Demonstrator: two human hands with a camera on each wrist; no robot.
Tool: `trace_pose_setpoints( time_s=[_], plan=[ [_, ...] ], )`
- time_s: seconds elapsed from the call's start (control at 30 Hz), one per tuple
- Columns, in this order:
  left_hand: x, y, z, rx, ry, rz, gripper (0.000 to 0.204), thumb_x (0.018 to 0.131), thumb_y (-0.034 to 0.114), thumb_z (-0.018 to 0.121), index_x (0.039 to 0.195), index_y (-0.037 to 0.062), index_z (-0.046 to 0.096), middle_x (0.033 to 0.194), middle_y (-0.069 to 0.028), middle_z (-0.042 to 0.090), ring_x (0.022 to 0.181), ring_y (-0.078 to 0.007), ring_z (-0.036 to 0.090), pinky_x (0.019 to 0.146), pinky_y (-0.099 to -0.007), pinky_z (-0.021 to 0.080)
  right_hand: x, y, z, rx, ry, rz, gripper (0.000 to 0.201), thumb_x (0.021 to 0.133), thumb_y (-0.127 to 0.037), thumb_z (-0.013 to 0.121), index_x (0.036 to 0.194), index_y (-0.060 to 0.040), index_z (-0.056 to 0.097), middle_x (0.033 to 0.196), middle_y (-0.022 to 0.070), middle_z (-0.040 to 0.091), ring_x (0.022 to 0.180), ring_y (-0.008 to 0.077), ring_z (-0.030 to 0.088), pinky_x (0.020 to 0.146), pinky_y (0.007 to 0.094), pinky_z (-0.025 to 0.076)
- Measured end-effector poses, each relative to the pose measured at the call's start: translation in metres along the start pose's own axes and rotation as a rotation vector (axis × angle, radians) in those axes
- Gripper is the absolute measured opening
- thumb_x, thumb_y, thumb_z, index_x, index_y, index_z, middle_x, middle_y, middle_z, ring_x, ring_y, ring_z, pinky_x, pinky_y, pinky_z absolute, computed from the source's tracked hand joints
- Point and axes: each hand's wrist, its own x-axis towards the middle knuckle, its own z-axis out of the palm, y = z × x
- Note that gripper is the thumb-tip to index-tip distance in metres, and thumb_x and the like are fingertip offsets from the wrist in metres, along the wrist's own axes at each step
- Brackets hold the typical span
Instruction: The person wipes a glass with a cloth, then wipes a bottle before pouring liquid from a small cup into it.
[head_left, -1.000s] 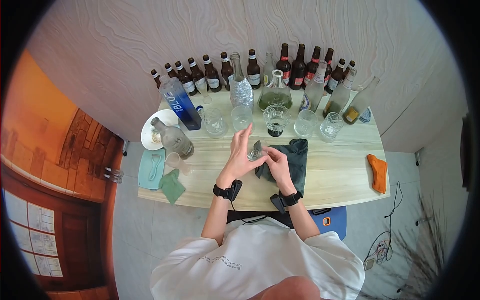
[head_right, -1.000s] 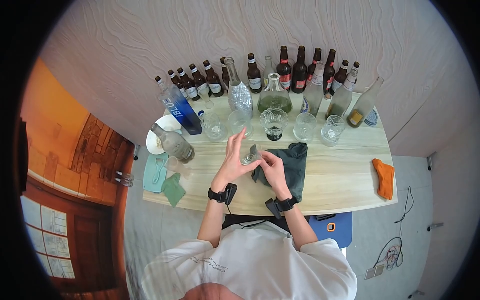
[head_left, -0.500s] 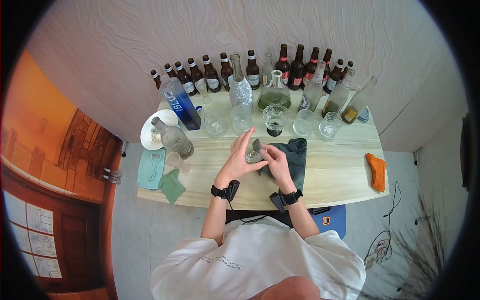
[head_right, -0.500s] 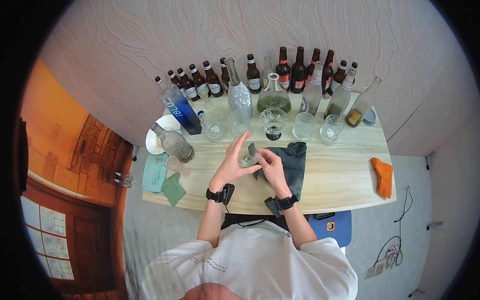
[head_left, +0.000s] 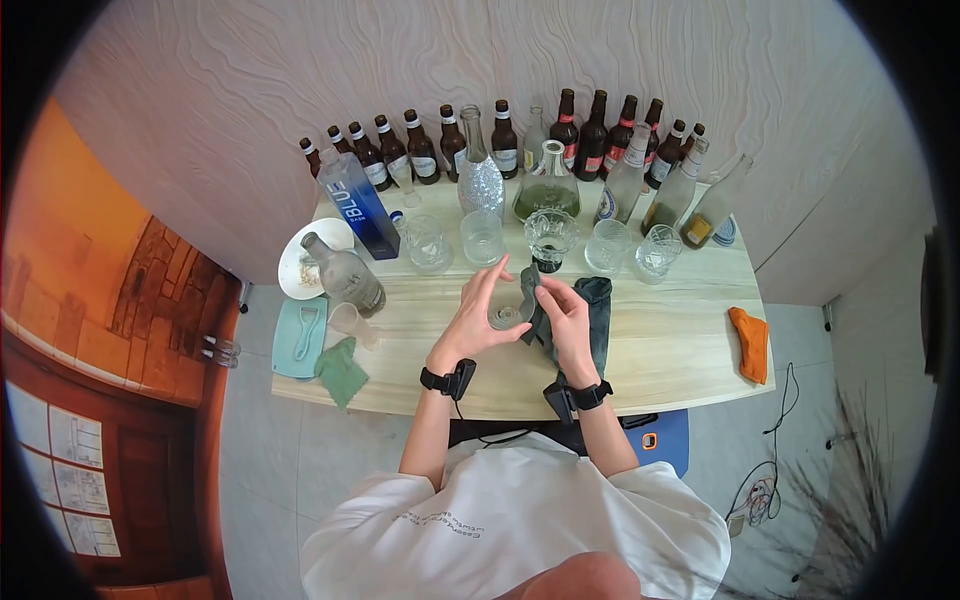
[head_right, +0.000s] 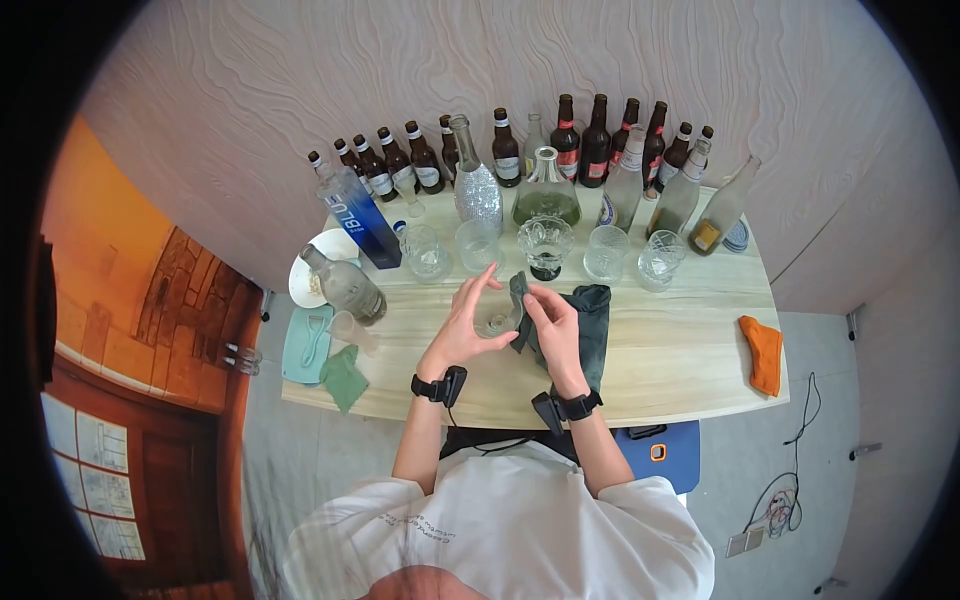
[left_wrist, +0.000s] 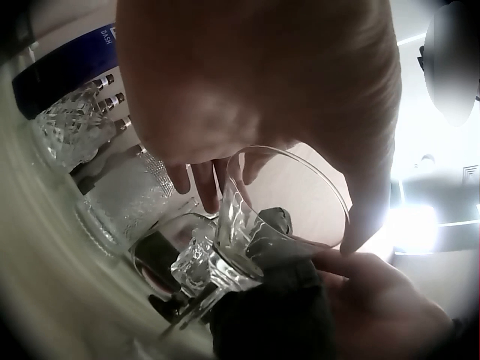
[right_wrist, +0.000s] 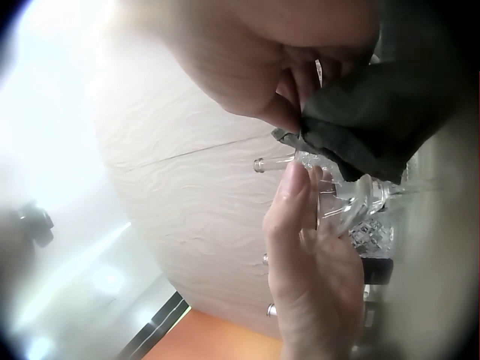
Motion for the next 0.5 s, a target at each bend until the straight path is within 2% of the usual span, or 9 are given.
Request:
trace_pose_setpoints(
  time_s=[0.2,0.33,0.43,0.5],
  plan=[
    [0.006,-0.003,-0.006,-0.044,-0.081,0.031,0.117,0.074,0.023,0.094,0.172,0.0126,0.032,0.15,-0.0096,0.057,0.144,-0.0316,0.05,0.126,-0.0486,0.032,-0.013,0.034,-0.001,0.032,-0.075,0.067,0.023,0.106,-0.008,0.068,0.126,0.0032,0.072,0.113,0.003,0.077,0.103,0.008,0.068,0.091,0.0249,0.052],
    [0.004,-0.01,-0.014,-0.014,-0.144,0.069,0.118,0.074,0.023,0.093,0.173,0.0124,0.029,0.158,-0.0091,0.055,0.15,-0.0307,0.047,0.128,-0.0492,0.029,-0.009,0.034,-0.003,0.014,-0.101,0.074,0.024,0.107,-0.008,0.068,0.127,0.0033,0.073,0.114,0.0028,0.077,0.104,0.008,0.068,0.092,0.025,0.052],
    [-0.001,-0.011,-0.012,-0.061,-0.049,0.096,0.123,0.073,0.025,0.096,0.174,0.0125,0.026,0.16,-0.0119,0.053,0.153,-0.0314,0.044,0.128,-0.0486,0.03,-0.002,0.023,-0.005,0.001,-0.088,0.041,0.026,0.106,-0.009,0.069,0.129,0.0033,0.073,0.114,0.0028,0.077,0.104,0.0081,0.068,0.093,0.025,0.052],
    [-0.005,-0.007,-0.009,-0.024,0.016,0.032,0.126,0.074,0.031,0.098,0.174,0.0128,0.023,0.161,-0.0146,0.05,0.153,-0.0331,0.043,0.127,-0.0498,0.032,0.001,0.012,-0.005,-0.012,-0.068,0.033,0.028,0.106,-0.01,0.07,0.13,0.0033,0.073,0.114,0.003,0.077,0.105,0.0082,0.068,0.093,0.025,0.052]
  ],
)
